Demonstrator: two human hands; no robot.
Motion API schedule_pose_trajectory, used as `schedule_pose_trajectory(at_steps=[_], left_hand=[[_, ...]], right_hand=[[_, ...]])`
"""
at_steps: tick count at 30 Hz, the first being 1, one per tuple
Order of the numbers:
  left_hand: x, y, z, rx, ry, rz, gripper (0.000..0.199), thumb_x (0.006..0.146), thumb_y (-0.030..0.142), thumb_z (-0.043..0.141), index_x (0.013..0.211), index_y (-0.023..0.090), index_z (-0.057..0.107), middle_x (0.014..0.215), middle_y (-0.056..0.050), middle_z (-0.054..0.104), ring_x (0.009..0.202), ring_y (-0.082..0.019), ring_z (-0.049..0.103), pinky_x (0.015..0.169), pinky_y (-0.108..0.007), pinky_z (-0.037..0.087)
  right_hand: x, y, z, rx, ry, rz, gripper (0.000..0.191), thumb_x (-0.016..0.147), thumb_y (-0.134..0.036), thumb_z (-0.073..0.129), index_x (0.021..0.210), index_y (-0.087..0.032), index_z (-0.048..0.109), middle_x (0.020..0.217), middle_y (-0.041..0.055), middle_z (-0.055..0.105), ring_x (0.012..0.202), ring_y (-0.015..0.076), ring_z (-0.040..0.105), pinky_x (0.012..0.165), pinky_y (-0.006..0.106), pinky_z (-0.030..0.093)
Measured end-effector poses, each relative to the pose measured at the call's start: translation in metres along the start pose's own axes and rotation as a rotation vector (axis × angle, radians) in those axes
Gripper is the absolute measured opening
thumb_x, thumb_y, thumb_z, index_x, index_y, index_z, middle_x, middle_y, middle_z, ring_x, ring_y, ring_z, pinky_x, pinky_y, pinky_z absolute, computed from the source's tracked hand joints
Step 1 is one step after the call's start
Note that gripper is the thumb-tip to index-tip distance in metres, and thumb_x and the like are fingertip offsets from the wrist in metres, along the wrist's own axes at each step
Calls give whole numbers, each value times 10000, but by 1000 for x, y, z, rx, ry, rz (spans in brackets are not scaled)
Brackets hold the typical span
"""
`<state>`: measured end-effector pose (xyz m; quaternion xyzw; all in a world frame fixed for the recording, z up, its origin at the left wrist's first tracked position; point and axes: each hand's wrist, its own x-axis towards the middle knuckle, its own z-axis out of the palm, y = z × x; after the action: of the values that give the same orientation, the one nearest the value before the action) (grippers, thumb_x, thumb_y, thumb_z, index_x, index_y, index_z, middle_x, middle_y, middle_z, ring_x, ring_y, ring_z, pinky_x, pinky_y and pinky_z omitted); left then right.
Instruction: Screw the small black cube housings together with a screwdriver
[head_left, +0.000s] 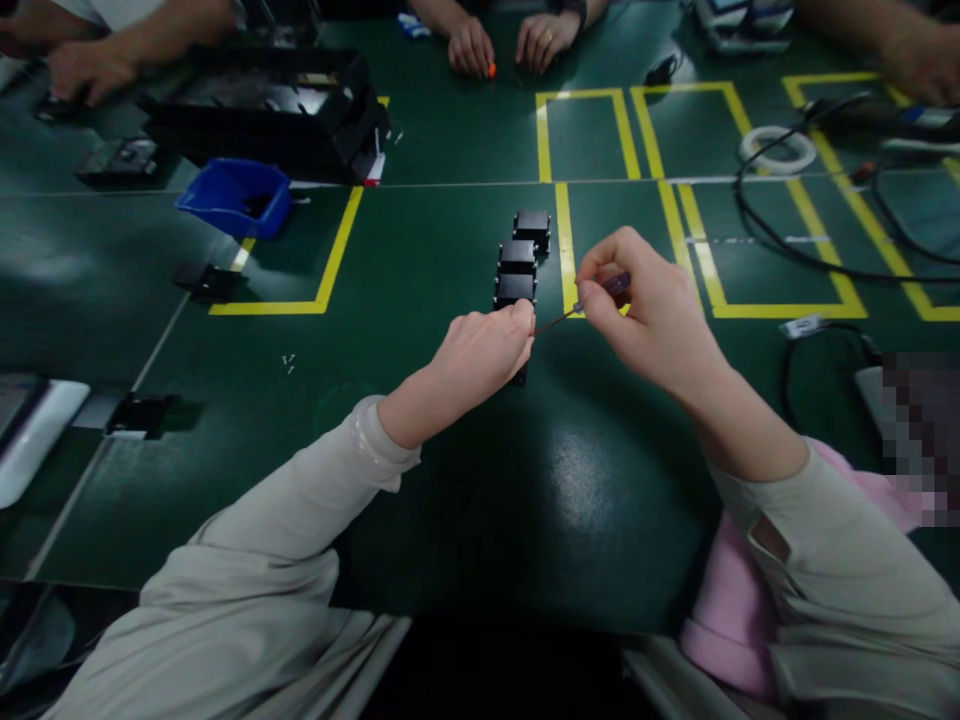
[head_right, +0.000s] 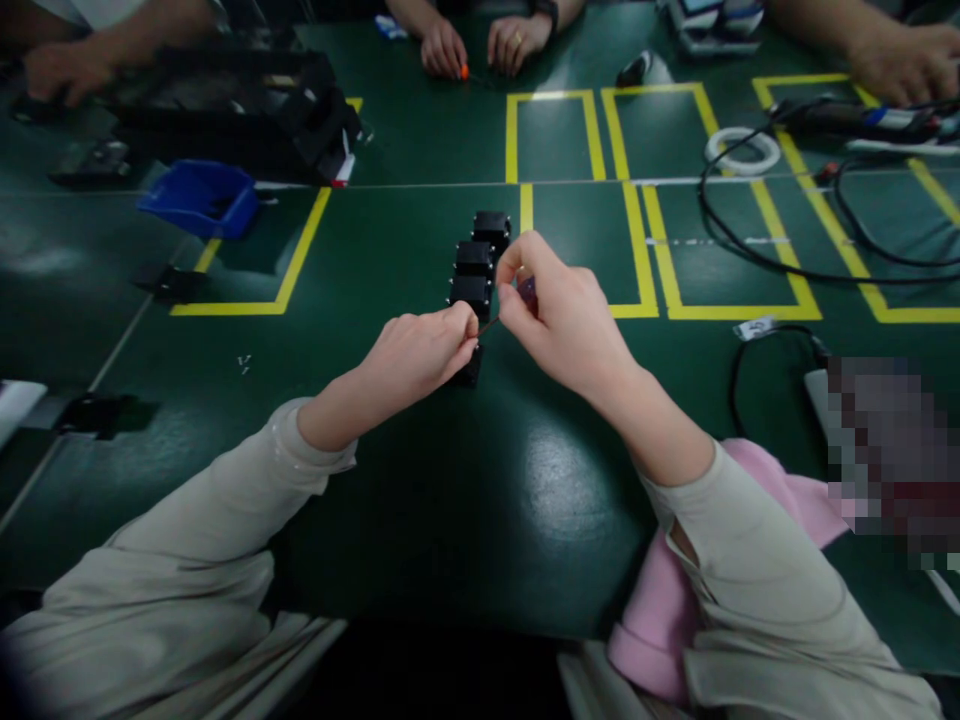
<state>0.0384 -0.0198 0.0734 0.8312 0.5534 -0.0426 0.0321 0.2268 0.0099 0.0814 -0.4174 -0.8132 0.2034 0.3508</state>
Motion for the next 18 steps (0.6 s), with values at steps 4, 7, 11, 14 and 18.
schedule_pose_trajectory(at_steps=[4,7,11,14,18], left_hand=[[0,-12,4,-112,9,29,193,1024,260,496,1155,137,568,969,-93,735,877,-267,738,667,-308,461],[1,-18,5,-184,18,57,191,1001,261,541,1152,150,578,999,-75,739,873,-234,723,663,-292,445],[6,-14,1,-141,-35,60,197,953,256,582,1123,160,615,1004,-65,747,862,-218,712,673,-284,454],[9,-6,-3,-49,-44,53,190,939,228,544,1082,151,644,1035,-86,751,878,-242,725,692,-302,480],[13,1,-3,42,-42,58,206,935,191,503,1061,132,656,1020,-116,754,885,-306,743,684,-346,506]], right_hand=[[0,4,0,-30,1,31,31,924,-247,493,933,-242,522,770,-5,596,656,137,547,658,306,446],[1,6,1,-53,0,48,52,932,-256,481,942,-246,532,801,8,625,682,147,577,669,310,463],[2,6,1,-65,-7,61,60,921,-239,488,944,-243,543,791,9,642,689,158,614,680,316,473],[2,5,0,-80,-16,69,53,912,-237,497,931,-245,546,742,7,630,638,157,587,659,319,462],[2,4,-1,-87,-32,70,50,912,-239,496,925,-245,544,726,8,625,622,151,563,633,308,441]])
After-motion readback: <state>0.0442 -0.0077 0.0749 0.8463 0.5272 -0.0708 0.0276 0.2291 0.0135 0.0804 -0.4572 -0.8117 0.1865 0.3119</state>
